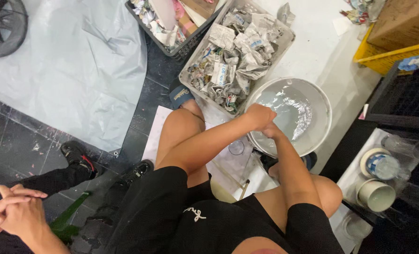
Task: The person sits on a low stool and washes multiple ceramic items by hand in a bucket of water. They scrub and rinse a glass, a white bowl, a white mug, a small bowl, and a rectangular tray, then place each item on a nearby shelf.
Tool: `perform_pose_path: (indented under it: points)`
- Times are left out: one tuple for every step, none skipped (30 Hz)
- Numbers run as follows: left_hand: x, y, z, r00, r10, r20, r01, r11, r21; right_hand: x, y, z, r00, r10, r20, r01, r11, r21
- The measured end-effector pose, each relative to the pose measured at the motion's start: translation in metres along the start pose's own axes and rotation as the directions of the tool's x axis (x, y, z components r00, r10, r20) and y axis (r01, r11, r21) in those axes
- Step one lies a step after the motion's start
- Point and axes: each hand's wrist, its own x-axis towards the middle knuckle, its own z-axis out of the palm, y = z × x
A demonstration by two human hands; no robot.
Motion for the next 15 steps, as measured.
perform_pose_path:
  points:
    - [-0.001, -0.002, -0.001, 1.0, -0.003, -0.005, 0.003, 1.0, 0.008, 0.002, -0.001, 0.0, 0.985, -0.161, -0.056, 0.161, 0.987, 0.013]
    - [-0.002, -0.004, -0.004, 0.999, 0.004, -0.047, -0.003, 1.0, 0.004, 0.004, -0.001, 0.0, 0.942, -0.315, -0.115, 0.319, 0.948, 0.018]
    - [-0.004, -0.006, -0.008, 0.996, 0.01, -0.089, -0.01, 1.0, 0.001, 0.005, -0.002, -0.001, 0.954, -0.275, -0.122, 0.287, 0.953, 0.093]
    - [-0.006, -0.006, -0.012, 0.991, 0.02, -0.131, -0.02, 1.0, -0.002, 0.004, -0.002, -0.002, 0.964, -0.233, -0.127, 0.253, 0.953, 0.167]
    - [-0.007, -0.006, -0.017, 0.997, -0.003, -0.078, 0.003, 1.0, -0.002, 0.002, -0.002, -0.004, 0.973, -0.191, -0.13, 0.217, 0.946, 0.241]
    - [-0.008, -0.005, -0.022, 0.999, -0.027, -0.025, 0.027, 1.0, -0.004, -0.002, -0.002, -0.006, 0.978, -0.122, -0.169, 0.146, 0.98, 0.134]
    - [-0.009, -0.003, -0.027, 0.998, -0.051, 0.028, 0.051, 0.999, -0.005, -0.007, -0.002, -0.008, 0.975, -0.058, -0.215, 0.066, 0.997, 0.028]
    - [-0.011, -0.004, -0.034, 0.999, -0.049, 0.016, 0.049, 0.999, -0.016, -0.01, -0.006, -0.011, 0.963, -0.005, -0.269, -0.016, 0.997, -0.074]
    - [-0.012, -0.004, -0.04, 0.999, -0.047, 0.003, 0.047, 0.999, -0.026, -0.014, -0.011, -0.017, 0.955, -0.065, -0.289, 0.053, 0.997, -0.051]
    - [-0.014, -0.004, -0.044, 0.999, -0.043, -0.006, 0.043, 0.998, -0.037, -0.021, -0.016, -0.022, 0.943, -0.122, -0.311, 0.12, 0.992, -0.026]
    - [-0.014, -0.004, -0.048, 0.999, -0.041, -0.019, 0.04, 0.998, -0.039, -0.028, -0.022, -0.026, 0.926, -0.177, -0.334, 0.186, 0.982, -0.003]
    - [-0.013, -0.004, -0.052, 0.999, -0.039, -0.033, 0.037, 0.998, -0.042, -0.036, -0.03, -0.032, 0.918, -0.156, -0.365, 0.161, 0.987, -0.017]
    - [-0.011, -0.004, -0.054, 0.998, -0.036, -0.048, 0.034, 0.998, -0.044, -0.045, -0.037, -0.041, 0.908, -0.136, -0.396, 0.135, 0.99, -0.031]
    - [-0.011, -0.004, -0.055, 0.996, -0.041, -0.078, 0.039, 0.999, -0.03, -0.055, -0.046, -0.047, 0.897, -0.115, -0.426, 0.109, 0.993, -0.04]
    - [-0.01, -0.004, -0.055, 0.993, -0.045, -0.109, 0.043, 0.999, -0.015, -0.065, -0.055, -0.053, 0.882, -0.169, -0.441, 0.162, 0.985, -0.054]
